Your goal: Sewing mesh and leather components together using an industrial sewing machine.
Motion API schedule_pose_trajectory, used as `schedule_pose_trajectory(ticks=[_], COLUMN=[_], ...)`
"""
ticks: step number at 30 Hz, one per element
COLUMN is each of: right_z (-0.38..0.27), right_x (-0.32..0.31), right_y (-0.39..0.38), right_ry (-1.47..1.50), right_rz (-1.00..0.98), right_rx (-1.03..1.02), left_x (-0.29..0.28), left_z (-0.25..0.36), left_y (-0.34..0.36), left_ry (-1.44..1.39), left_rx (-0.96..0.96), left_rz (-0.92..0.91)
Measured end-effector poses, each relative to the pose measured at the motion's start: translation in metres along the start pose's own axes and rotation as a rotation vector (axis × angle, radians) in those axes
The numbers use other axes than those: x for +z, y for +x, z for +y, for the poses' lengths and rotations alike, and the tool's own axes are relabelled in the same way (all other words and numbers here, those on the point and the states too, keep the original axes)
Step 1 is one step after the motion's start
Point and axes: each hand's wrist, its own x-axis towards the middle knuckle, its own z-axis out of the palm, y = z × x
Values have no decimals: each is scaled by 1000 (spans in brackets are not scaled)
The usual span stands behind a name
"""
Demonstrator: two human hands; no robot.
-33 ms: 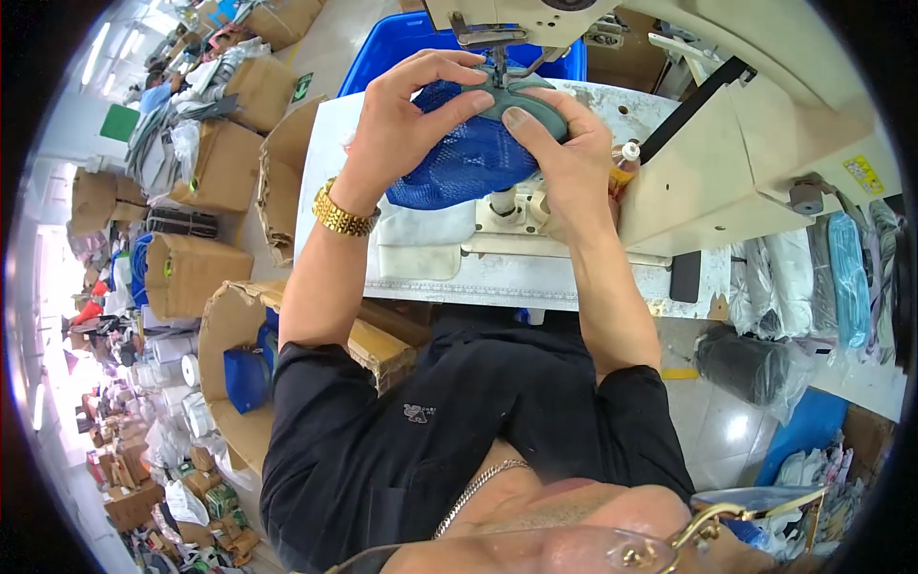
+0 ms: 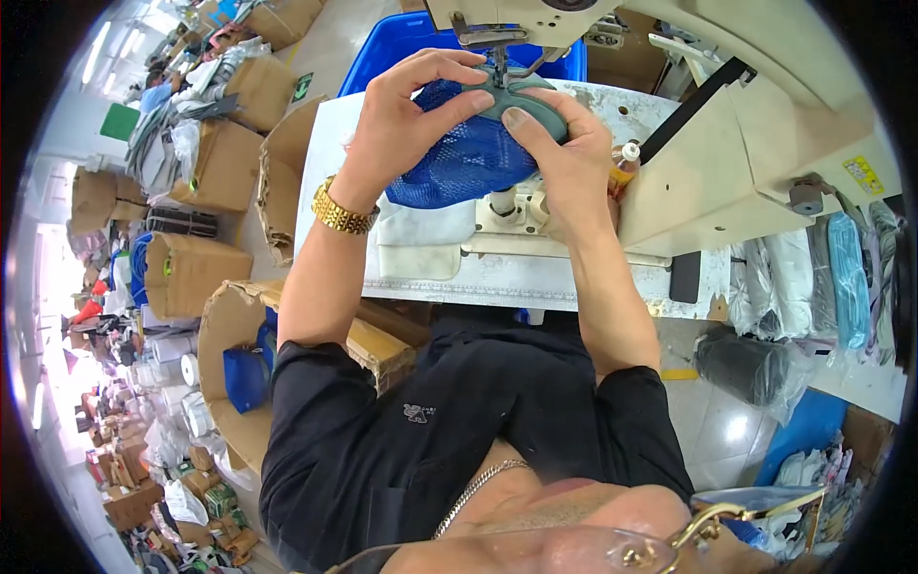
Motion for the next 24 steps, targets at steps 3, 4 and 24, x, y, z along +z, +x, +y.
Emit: schedule_pose_trajectory(ticks=[3,4,24], right_z=[3,4,7], right_x=[2,2,-1], right_y=[0,-1,0], right_ry=[-29,-17,46], right_rz=[34,41,26], right_rx=[-34,-39,-23], left_x=[-1,-1,6], left_z=[-3,-3,11], left_y=[3,3,0], left_ry=[-25,-46,114], left_rx=[4,2,-8], left_rz=[-34,-36,6])
